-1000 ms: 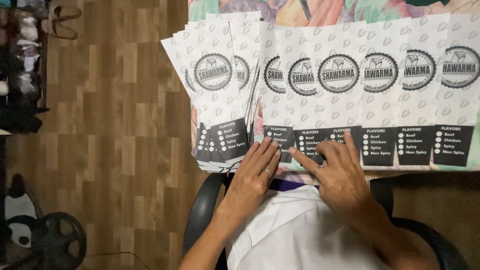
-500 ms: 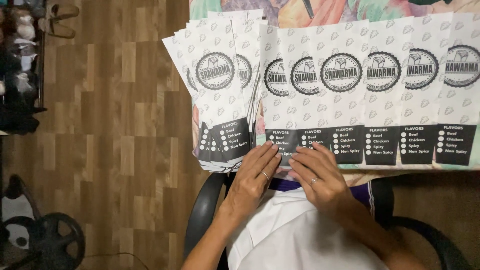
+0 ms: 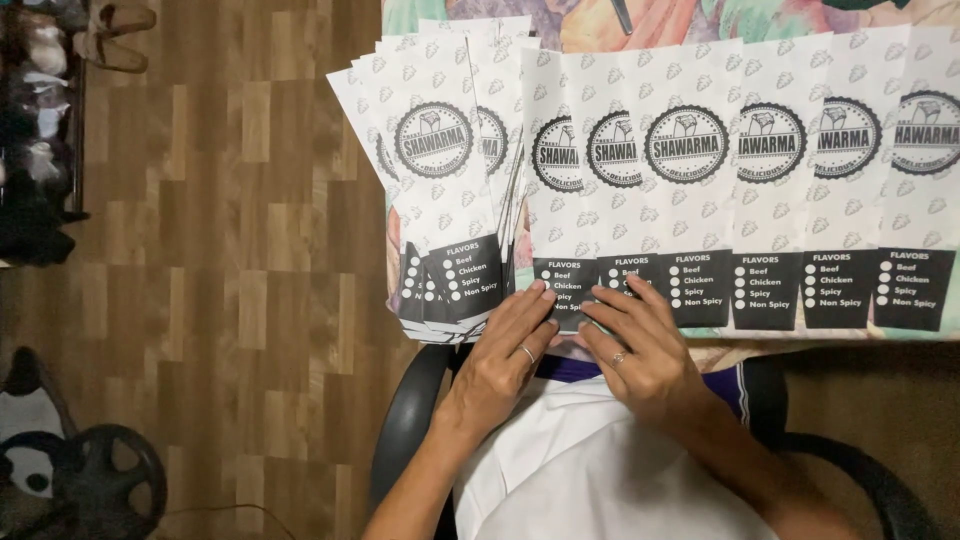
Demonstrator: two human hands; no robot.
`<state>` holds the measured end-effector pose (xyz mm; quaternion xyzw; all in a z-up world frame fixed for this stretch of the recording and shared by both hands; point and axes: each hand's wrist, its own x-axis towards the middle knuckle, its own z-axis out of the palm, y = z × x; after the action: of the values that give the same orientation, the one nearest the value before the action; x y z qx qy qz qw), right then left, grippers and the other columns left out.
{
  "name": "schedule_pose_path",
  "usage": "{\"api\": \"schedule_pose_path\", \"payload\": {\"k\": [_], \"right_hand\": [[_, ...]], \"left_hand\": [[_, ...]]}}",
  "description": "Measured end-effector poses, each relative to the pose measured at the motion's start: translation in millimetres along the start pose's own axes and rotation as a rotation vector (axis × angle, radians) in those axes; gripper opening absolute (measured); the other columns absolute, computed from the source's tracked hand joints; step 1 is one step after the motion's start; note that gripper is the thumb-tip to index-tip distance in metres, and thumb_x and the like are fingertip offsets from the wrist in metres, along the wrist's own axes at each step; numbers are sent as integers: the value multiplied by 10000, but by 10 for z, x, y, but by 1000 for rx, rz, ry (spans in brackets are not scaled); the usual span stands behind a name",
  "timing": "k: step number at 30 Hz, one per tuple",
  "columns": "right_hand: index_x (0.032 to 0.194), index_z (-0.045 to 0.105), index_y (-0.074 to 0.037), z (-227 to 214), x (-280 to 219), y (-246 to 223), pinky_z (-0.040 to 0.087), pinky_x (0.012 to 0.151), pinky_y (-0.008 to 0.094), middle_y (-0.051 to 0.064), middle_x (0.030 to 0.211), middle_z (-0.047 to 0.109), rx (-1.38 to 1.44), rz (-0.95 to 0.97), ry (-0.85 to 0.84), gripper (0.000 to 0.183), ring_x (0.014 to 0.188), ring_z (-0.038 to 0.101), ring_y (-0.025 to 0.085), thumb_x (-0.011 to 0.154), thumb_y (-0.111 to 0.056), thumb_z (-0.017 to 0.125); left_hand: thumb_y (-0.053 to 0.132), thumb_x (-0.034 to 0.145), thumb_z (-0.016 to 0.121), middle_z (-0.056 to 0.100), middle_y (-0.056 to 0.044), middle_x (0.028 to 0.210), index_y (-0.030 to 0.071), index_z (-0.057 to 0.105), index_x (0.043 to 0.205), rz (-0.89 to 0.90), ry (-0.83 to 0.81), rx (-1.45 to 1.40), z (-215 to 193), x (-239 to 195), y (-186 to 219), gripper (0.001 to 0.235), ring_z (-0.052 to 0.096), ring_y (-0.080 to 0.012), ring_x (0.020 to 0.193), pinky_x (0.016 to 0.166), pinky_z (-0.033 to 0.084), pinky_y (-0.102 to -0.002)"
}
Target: Applying glue to the edges of printed paper sheets and folding them to assemble paper bags.
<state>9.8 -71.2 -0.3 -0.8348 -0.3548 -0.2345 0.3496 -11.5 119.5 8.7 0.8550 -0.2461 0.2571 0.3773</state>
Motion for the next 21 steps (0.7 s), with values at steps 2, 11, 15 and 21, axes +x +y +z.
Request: {"api": "schedule_pose_path", "payload": {"k": [2,11,15,21], "right_hand": [[887,750,-2,4,-1,-3,504,1040,613,176,995,759,-4,-2,0,58,1026,741,381,882,-56,773],[817,733,-1,80,-51,-1,461,1104,574,140,950,756,73,165,25,107,1008,738,337,874,-67,794],[803,748,12,58,-6,-25,464,1120,522,124,916,762,170,312,22,90,996,741,308,830,-31,823],[824,755,24,30,14,-22,441,1145,502,132,923,761,225,360,7,66,1026,738,314,812,10,819]], "left_hand": [[-14,887,780,741,-268,1150,-83,731,946,-12,-2,-5,3,-7,11,103,721,-440,1112,960,585,-516],[-1,912,745,750,-254,1080,-92,726,912,-225,82,-107,165,-68,87,92,717,-450,1105,991,561,-532],[-41,902,727,753,-221,1044,-87,737,928,-389,112,-167,158,-26,151,55,718,-431,1108,1025,544,-507],[49,865,808,732,-213,1051,-79,736,1023,-450,123,-150,225,-23,197,215,706,-424,1123,1053,520,-522]]}}
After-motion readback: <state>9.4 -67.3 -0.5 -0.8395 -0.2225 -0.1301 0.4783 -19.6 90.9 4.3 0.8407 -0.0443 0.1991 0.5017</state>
